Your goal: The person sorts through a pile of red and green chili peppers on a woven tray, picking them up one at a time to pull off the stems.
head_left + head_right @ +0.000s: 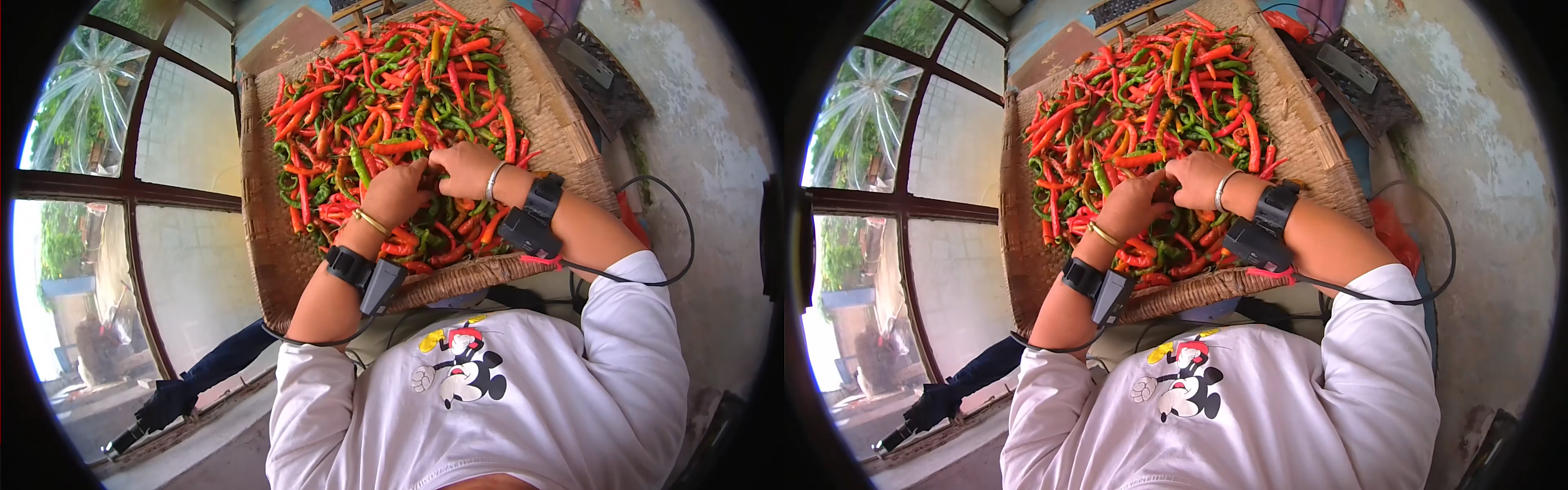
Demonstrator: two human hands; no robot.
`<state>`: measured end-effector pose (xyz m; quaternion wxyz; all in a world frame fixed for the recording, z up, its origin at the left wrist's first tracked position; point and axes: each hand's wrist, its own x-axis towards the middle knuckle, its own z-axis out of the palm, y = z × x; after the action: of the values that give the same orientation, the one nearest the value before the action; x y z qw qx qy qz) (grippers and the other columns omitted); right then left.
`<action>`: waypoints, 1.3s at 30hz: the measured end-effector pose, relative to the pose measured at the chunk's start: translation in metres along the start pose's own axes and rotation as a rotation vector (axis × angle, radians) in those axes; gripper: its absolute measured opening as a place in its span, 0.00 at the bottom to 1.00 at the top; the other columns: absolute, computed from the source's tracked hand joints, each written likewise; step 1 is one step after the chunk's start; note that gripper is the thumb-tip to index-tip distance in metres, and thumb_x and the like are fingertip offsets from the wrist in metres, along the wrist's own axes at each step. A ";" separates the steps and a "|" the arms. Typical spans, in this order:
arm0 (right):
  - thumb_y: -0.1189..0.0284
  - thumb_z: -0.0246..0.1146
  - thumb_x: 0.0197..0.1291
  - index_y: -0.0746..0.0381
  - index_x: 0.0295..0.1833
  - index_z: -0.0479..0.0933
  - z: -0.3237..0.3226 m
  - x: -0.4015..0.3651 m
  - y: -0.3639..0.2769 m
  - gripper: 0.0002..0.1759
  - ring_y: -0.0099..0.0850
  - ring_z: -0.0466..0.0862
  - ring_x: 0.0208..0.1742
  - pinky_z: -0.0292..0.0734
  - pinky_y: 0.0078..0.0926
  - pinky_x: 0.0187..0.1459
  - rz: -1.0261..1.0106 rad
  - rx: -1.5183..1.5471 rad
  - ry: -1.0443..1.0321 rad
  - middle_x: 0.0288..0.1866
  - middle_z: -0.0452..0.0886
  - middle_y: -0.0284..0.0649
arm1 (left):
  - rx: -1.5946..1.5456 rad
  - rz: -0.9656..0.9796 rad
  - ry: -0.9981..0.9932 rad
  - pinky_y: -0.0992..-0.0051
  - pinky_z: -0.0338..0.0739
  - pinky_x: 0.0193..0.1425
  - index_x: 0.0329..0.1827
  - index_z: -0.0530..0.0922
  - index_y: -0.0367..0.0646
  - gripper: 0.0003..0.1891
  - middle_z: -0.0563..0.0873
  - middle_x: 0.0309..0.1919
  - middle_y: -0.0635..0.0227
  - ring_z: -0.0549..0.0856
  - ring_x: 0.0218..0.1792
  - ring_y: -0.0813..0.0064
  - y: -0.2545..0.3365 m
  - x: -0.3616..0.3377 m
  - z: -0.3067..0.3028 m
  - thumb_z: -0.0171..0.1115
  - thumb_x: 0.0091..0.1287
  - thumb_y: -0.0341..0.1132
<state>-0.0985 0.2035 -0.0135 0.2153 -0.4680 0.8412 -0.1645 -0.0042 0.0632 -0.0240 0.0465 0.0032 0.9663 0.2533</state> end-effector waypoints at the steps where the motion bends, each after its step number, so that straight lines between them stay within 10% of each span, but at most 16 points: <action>1: 0.67 0.60 0.41 0.60 0.37 0.76 -0.002 0.000 0.003 0.15 0.42 0.80 0.36 0.74 0.37 0.40 0.006 0.127 0.061 0.32 0.80 0.43 | -0.062 0.049 0.014 0.62 0.74 0.35 0.40 0.75 0.42 0.14 0.81 0.29 0.58 0.80 0.34 0.57 -0.001 -0.001 0.000 0.63 0.51 0.35; 16: 0.71 0.63 0.53 0.65 0.30 0.76 -0.018 -0.007 -0.002 0.08 0.16 0.73 0.21 0.69 0.16 0.23 -0.134 0.881 0.345 0.20 0.76 0.31 | -0.214 0.170 0.537 0.68 0.76 0.32 0.41 0.77 0.41 0.17 0.79 0.34 0.62 0.81 0.31 0.61 0.023 0.000 -0.008 0.68 0.49 0.35; 27: 0.63 0.56 0.61 0.65 0.33 0.76 -0.022 -0.006 0.003 0.14 0.17 0.74 0.20 0.67 0.17 0.21 0.031 1.134 0.224 0.17 0.74 0.31 | -0.538 -0.024 0.428 0.77 0.73 0.23 0.40 0.77 0.36 0.12 0.79 0.23 0.65 0.79 0.21 0.78 0.025 -0.004 -0.008 0.64 0.54 0.31; 32: 0.65 0.55 0.61 0.66 0.37 0.76 -0.014 0.002 0.012 0.14 0.19 0.77 0.22 0.72 0.19 0.28 -0.167 0.562 0.423 0.21 0.76 0.34 | -1.120 -0.156 0.287 0.83 0.72 0.19 0.40 0.76 0.37 0.09 0.78 0.21 0.74 0.77 0.19 0.88 0.017 -0.003 -0.012 0.61 0.58 0.30; 36: 0.66 0.56 0.60 0.66 0.37 0.76 -0.003 0.010 0.019 0.13 0.19 0.77 0.23 0.73 0.20 0.28 -0.260 0.743 0.450 0.23 0.77 0.33 | -1.212 -0.088 0.244 0.83 0.73 0.19 0.40 0.76 0.38 0.07 0.78 0.22 0.76 0.77 0.20 0.86 0.019 -0.004 -0.017 0.59 0.60 0.28; 39: 0.68 0.56 0.59 0.65 0.35 0.76 -0.021 0.001 0.013 0.10 0.20 0.77 0.22 0.72 0.19 0.26 0.065 1.005 0.226 0.22 0.76 0.33 | -1.249 -0.071 0.283 0.86 0.68 0.21 0.39 0.77 0.39 0.07 0.76 0.20 0.77 0.74 0.19 0.87 0.019 -0.003 -0.023 0.57 0.60 0.30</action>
<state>-0.1193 0.2104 -0.0017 0.3264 -0.2597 0.6906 -0.5909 -0.0035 0.0686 0.0060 -0.0800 -0.0901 0.6330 0.7647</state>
